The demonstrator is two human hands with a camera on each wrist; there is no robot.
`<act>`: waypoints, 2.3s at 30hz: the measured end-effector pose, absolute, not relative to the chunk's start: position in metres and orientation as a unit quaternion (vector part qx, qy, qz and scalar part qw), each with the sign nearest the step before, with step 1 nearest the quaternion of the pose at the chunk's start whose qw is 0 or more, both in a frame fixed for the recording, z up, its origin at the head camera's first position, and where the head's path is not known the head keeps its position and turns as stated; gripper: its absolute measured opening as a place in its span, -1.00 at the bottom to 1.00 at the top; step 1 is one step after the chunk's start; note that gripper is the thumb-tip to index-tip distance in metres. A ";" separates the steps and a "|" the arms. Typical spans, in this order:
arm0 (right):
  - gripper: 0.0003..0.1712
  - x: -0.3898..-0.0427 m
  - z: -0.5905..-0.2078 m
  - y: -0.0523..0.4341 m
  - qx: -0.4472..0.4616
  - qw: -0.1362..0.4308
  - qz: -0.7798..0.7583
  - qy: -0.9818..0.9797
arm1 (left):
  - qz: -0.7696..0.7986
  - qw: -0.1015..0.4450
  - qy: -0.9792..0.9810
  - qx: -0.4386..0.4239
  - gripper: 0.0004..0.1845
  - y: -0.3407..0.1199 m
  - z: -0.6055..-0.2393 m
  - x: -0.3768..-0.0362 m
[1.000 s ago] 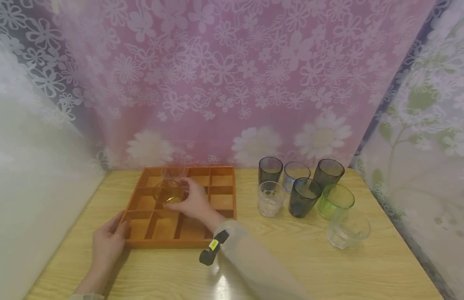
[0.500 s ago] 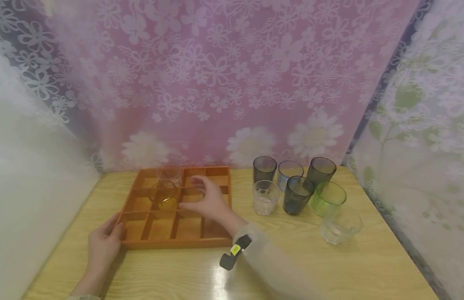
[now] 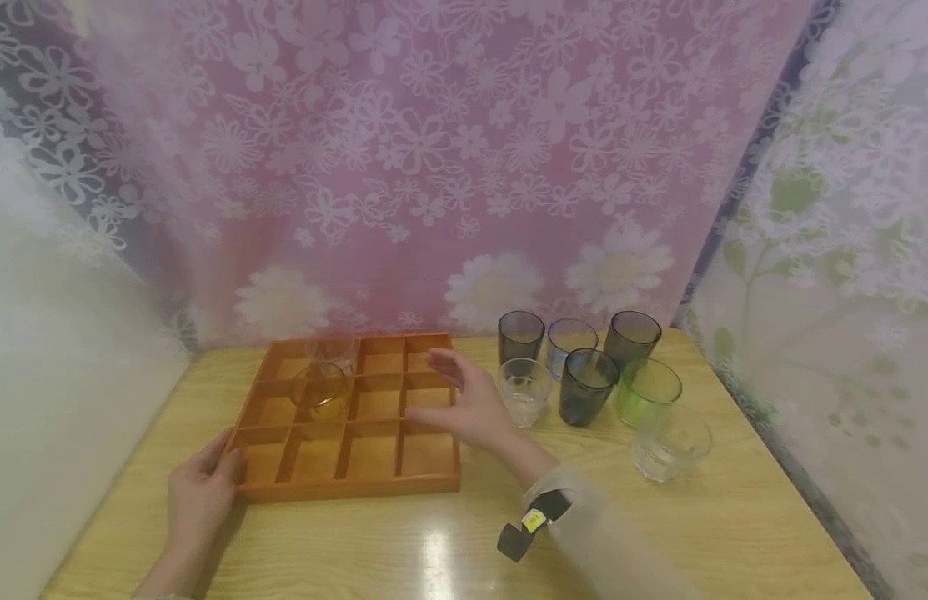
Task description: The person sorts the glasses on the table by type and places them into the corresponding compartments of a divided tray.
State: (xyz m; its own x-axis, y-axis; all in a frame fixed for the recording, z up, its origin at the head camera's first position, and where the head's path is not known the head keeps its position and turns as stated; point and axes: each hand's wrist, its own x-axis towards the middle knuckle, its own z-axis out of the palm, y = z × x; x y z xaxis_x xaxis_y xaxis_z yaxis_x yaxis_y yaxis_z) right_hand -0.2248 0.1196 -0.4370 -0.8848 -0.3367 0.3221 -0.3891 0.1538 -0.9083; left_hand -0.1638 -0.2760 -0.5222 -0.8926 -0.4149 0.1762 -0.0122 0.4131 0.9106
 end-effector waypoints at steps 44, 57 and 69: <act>-0.11 -0.151 -0.414 0.331 0.150 0.171 0.621 -0.750 | -0.525 0.172 -0.822 0.136 -0.55 -0.275 -0.524 -0.166; -0.15 -0.137 -0.451 0.393 0.007 0.188 0.530 -0.827 | -0.520 0.181 -0.824 0.134 -0.56 -0.275 -0.522 -0.166; -0.16 -0.134 -0.491 0.402 0.036 0.159 0.670 -0.725 | -0.520 0.184 -0.821 0.146 -0.56 -0.275 -0.524 -0.165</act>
State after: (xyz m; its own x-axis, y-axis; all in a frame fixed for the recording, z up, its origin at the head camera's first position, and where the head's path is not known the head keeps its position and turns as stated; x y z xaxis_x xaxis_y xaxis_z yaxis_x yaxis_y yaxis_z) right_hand -0.1345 0.4020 -0.4910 -0.9467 0.1609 0.2790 -0.2655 0.1006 -0.9589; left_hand -0.1655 -0.2750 -0.5242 -0.8897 -0.4315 0.1494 -0.0495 0.4164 0.9078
